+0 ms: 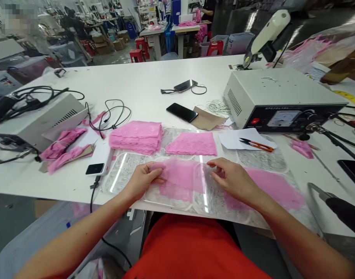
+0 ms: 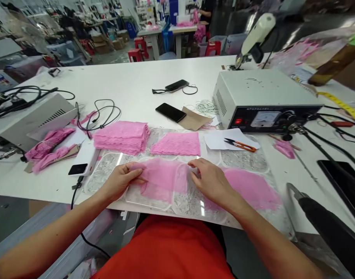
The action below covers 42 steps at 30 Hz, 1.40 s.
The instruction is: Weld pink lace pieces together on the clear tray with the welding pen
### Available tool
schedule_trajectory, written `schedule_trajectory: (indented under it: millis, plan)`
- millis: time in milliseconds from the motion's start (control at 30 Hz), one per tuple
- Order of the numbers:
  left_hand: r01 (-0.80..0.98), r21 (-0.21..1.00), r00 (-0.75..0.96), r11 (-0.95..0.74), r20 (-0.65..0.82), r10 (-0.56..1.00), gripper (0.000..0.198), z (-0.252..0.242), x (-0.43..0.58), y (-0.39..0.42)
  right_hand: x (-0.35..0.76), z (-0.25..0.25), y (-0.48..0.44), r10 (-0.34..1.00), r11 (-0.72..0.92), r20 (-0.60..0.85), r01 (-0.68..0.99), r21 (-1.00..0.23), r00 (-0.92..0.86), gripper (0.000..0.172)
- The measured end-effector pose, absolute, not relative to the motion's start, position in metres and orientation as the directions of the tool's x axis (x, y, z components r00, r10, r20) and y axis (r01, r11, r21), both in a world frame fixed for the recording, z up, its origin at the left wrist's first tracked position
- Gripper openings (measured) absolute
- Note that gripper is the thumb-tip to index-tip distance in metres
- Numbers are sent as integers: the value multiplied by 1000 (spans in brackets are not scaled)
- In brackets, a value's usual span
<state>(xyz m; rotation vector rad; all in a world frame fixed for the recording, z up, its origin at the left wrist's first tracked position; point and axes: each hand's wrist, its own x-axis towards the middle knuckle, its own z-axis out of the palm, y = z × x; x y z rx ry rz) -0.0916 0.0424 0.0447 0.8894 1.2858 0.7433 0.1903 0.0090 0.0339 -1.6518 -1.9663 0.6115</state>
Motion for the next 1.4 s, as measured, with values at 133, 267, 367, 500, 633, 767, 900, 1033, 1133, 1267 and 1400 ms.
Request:
schedule_trajectory:
  millis: [133,267,367,500,633,767,900,1033,1133,1267,1400]
  plan:
    - [95,895,167,437,-447,879,38,39,-110,31,178,31,14,988,153,59,836,-528,-143,18]
    - [173,914,186,366,-396,899,37,35,-114,28,169,33,18,994,99,16,873,-478,-104,15]
    - [161,920,220,356,-385,896,36,35,-111,29,161,34,17,992,98,-21,871,-481,-123,12]
    - [206,921,242,332,-376,894,35,38,-107,31,151,30,13,990,81,-67,887,-455,-125,7]
    - [331,893,277,305,-401,873,31,45,-111,31,149,31,12,987,54,-103,859,-510,-123,11]
    - [426,865,314,265,-417,853,28,51,-120,33,149,46,12,982,25,-126,754,-657,-142,16]
    - [527,840,303,131,-330,894,21,53,-128,35,139,56,9,964,6,-168,646,-763,-207,22]
    - [564,825,290,37,-240,927,20,51,-132,37,126,48,6,956,-26,-183,556,-831,-229,23]
    - [635,772,291,-16,-220,931,21,52,-137,38,122,37,4,948,-119,-244,479,-870,-206,19]
    - [833,529,327,-161,-237,915,24,63,-149,39,123,28,-1,944,-209,-288,383,-900,-163,16]
    - [861,385,396,-332,-96,913,30,74,-144,46,123,25,-8,956,-209,-273,394,-895,-112,20]
